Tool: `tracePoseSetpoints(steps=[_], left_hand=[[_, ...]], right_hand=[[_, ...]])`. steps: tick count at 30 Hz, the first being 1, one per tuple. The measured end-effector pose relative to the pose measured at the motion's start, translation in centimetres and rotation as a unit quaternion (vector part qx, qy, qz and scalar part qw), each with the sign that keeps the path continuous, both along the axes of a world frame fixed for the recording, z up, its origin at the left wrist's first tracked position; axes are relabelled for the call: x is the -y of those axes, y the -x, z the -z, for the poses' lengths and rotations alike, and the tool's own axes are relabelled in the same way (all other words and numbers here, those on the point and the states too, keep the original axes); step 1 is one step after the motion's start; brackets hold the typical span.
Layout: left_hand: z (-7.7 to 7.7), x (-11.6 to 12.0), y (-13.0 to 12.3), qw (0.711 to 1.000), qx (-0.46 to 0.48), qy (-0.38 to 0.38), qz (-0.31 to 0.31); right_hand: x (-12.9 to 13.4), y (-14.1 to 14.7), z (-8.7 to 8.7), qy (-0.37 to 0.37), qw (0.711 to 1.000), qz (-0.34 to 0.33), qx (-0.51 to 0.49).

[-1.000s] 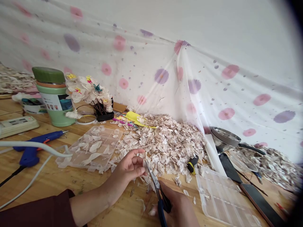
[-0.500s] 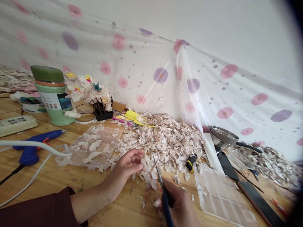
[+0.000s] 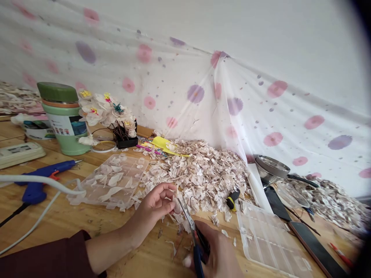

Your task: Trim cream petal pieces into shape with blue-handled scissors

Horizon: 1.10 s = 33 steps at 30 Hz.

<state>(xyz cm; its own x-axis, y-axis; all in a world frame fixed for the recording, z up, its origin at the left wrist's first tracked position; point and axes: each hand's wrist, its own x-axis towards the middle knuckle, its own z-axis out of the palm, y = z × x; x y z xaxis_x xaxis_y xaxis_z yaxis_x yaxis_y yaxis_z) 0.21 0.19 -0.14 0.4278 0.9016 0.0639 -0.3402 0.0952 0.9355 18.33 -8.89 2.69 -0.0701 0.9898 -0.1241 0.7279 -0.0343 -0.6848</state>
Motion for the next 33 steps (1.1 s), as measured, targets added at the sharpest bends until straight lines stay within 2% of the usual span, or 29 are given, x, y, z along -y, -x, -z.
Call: tracePoseSetpoints(steps=[5,8,16,33], left_hand=[[-0.3,0.2,0.2,0.999,-0.027,-0.036,0.017],[-0.5,0.2,0.4,0.997,-0.042,-0.063,0.02],[-0.6,-0.2,0.5,0.992,-0.076,-0.096,0.022],[-0.3,-0.8,0.9,0.99,-0.089,-0.103,0.025]], right_hand=[[-0.4,0.1,0.3,0.026,0.999,0.009,0.017],[-0.5,0.2,0.3,0.015,0.999,0.001,0.037],[-0.3,0.2,-0.6,0.008,0.999,-0.005,0.04],[0.0,0.6,-1.0,0.007,1.0,-0.004,-0.024]])
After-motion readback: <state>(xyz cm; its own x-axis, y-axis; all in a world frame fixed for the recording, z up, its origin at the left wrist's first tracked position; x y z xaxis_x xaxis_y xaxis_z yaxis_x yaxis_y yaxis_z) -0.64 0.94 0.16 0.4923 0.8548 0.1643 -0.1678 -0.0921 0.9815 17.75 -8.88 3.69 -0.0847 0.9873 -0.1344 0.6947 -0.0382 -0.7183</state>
